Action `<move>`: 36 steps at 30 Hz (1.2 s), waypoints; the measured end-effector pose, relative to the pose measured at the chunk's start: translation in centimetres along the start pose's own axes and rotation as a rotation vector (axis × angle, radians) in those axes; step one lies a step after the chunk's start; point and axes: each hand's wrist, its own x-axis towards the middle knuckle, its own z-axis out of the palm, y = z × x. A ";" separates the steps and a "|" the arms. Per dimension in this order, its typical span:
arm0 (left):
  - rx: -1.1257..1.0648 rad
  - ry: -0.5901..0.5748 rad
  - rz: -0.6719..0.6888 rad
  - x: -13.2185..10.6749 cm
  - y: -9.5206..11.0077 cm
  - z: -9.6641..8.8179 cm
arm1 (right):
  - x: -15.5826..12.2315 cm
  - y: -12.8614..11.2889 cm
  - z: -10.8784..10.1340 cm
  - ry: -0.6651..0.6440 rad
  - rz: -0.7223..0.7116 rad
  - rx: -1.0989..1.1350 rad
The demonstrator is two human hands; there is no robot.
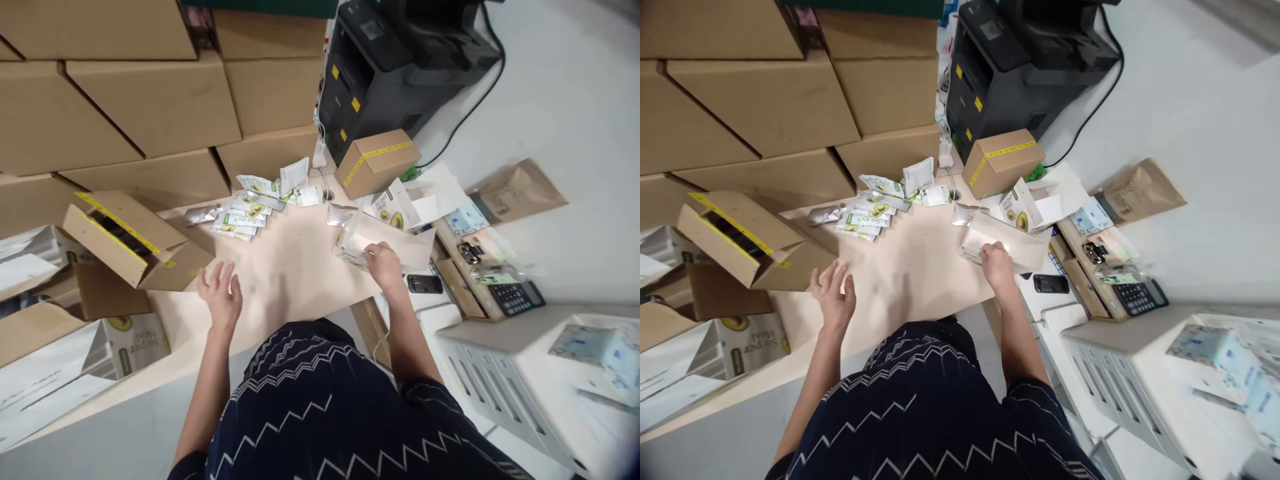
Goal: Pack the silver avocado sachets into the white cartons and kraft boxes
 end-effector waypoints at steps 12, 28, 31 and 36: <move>-0.027 -0.257 0.749 -2.1 14.4 -2.1 | -6.8 -8.3 4.3 -0.227 -0.856 0.317; 0.629 -0.842 -0.131 -6.4 6.5 -8.2 | -1.0 -12.3 9.7 -0.225 -0.879 0.581; 0.606 -0.832 -0.158 -8.2 6.3 -7.2 | -1.2 -12.5 10.9 -0.204 -0.817 0.611; 0.617 -0.741 -0.190 -9.5 4.9 -5.3 | -1.6 -12.7 11.0 -0.204 -0.758 0.714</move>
